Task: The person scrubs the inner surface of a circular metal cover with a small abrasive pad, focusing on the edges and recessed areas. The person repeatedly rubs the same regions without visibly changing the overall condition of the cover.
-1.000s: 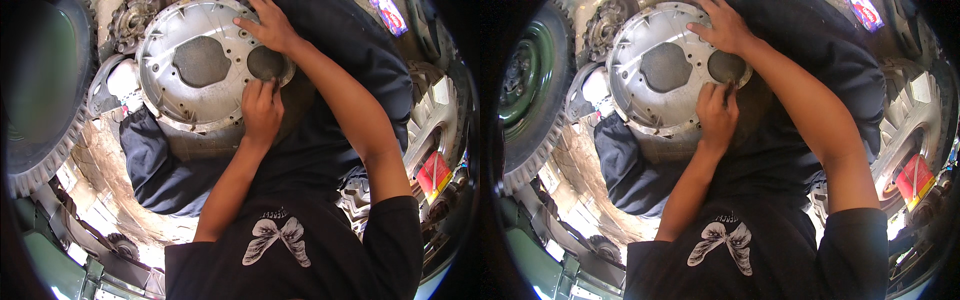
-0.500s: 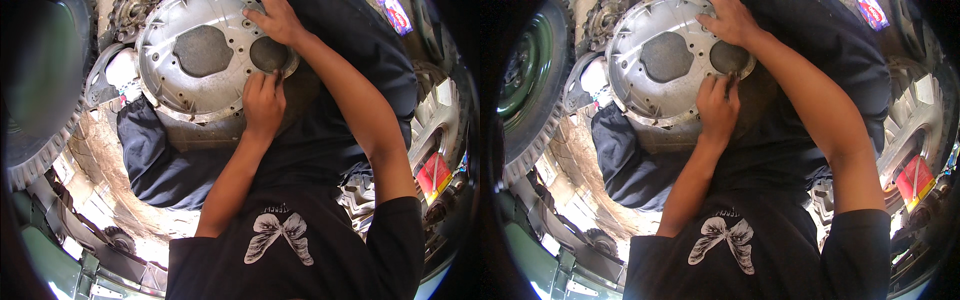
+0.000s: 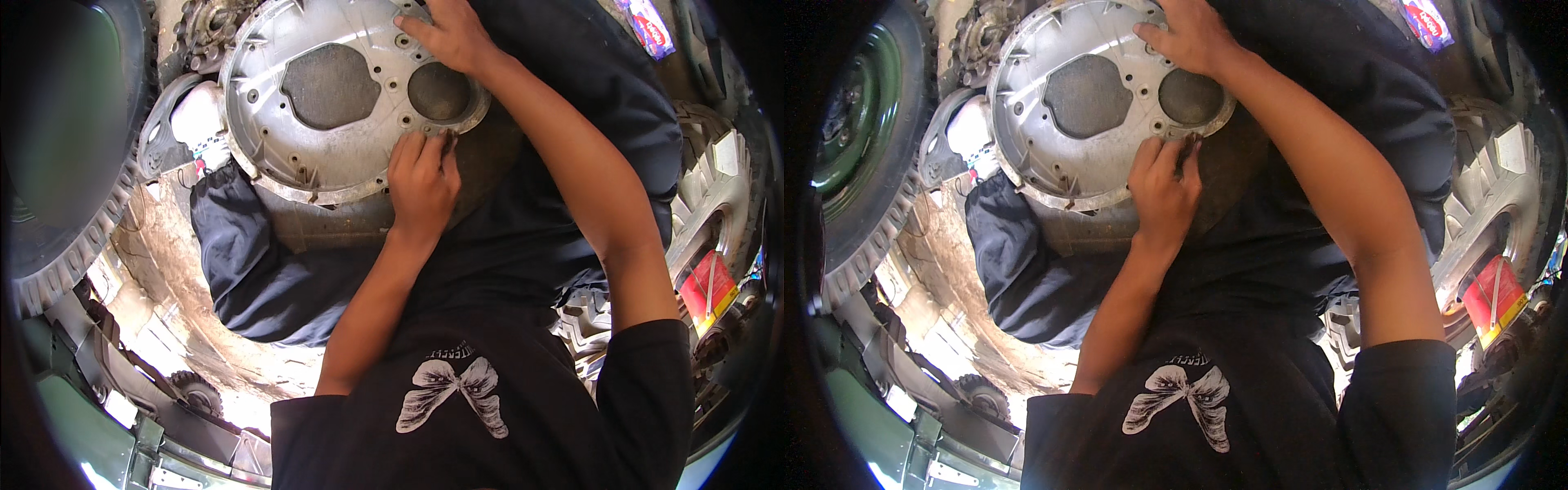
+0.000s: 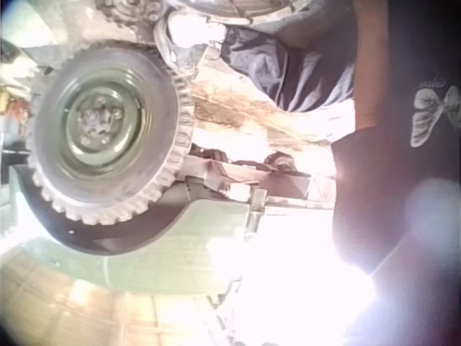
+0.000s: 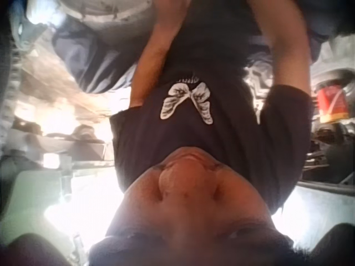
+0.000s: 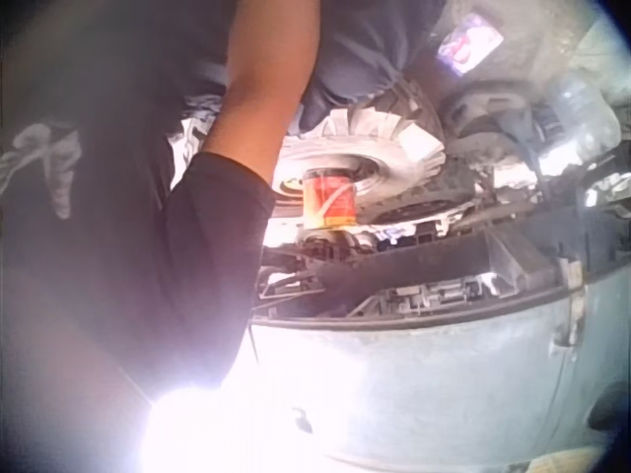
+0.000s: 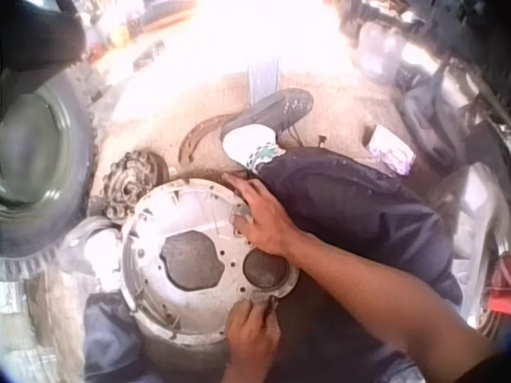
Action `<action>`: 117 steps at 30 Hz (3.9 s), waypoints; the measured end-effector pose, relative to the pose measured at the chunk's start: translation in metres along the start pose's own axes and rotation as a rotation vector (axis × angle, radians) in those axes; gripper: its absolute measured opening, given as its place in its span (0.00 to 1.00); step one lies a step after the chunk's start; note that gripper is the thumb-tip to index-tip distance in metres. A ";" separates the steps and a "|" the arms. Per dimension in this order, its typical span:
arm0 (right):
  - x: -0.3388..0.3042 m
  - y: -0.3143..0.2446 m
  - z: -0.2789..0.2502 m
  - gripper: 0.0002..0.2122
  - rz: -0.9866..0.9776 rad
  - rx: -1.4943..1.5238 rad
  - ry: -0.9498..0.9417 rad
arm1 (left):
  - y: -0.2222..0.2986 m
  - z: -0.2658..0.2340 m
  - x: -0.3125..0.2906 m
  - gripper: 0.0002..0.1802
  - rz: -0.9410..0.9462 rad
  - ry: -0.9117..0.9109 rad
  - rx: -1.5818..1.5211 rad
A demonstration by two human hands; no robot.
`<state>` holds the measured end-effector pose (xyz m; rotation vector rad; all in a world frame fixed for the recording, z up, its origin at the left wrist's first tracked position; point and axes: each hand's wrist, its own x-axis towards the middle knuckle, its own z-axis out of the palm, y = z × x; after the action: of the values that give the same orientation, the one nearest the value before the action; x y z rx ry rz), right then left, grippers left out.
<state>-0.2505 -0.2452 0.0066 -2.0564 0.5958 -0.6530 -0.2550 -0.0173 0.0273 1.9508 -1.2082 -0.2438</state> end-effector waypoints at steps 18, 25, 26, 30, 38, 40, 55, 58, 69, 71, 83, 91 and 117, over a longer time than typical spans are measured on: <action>-0.005 -0.004 0.001 0.36 -0.027 0.001 0.005 | 0.000 -0.005 0.001 0.07 0.003 -0.032 0.015; -0.003 -0.003 -0.001 0.36 -0.019 -0.011 -0.006 | 0.004 -0.011 0.003 0.06 0.044 -0.089 0.090; -0.002 -0.003 -0.001 0.36 -0.023 -0.016 -0.003 | 0.001 -0.011 0.002 0.07 0.016 -0.085 0.060; -0.001 -0.001 0.000 0.35 -0.033 -0.013 0.001 | -0.008 -0.020 -0.005 0.10 -0.049 -0.042 0.044; -0.001 0.000 0.002 0.35 -0.026 -0.001 0.002 | -0.027 -0.028 0.017 0.13 0.019 -0.102 -0.022; -0.001 -0.002 0.000 0.35 0.000 0.022 -0.012 | -0.035 -0.030 0.018 0.14 0.070 -0.159 -0.059; -0.003 -0.003 0.000 0.36 -0.049 -0.016 -0.004 | -0.032 -0.018 0.033 0.16 0.260 -0.175 -0.111; -0.002 -0.002 0.001 0.35 -0.063 0.002 -0.006 | -0.029 -0.008 0.037 0.14 0.305 -0.213 -0.102; -0.002 -0.005 0.000 0.35 -0.020 0.006 -0.013 | -0.036 -0.017 0.040 0.15 0.299 -0.239 -0.109; -0.003 -0.005 -0.002 0.34 0.000 0.017 -0.013 | -0.040 -0.023 0.037 0.15 0.304 -0.260 -0.103; -0.005 -0.002 -0.001 0.34 -0.038 0.007 0.002 | -0.046 -0.031 0.035 0.16 0.320 -0.316 -0.113; -0.002 -0.005 0.000 0.35 -0.014 0.009 -0.019 | -0.042 -0.025 0.037 0.18 0.314 -0.306 -0.123; -0.004 -0.001 0.002 0.35 -0.058 -0.009 0.018 | -0.048 -0.030 0.028 0.17 0.294 -0.243 -0.087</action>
<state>-0.2519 -0.2415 0.0055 -2.0851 0.5524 -0.7039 -0.1929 -0.0138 0.0193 1.6775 -1.5961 -0.3817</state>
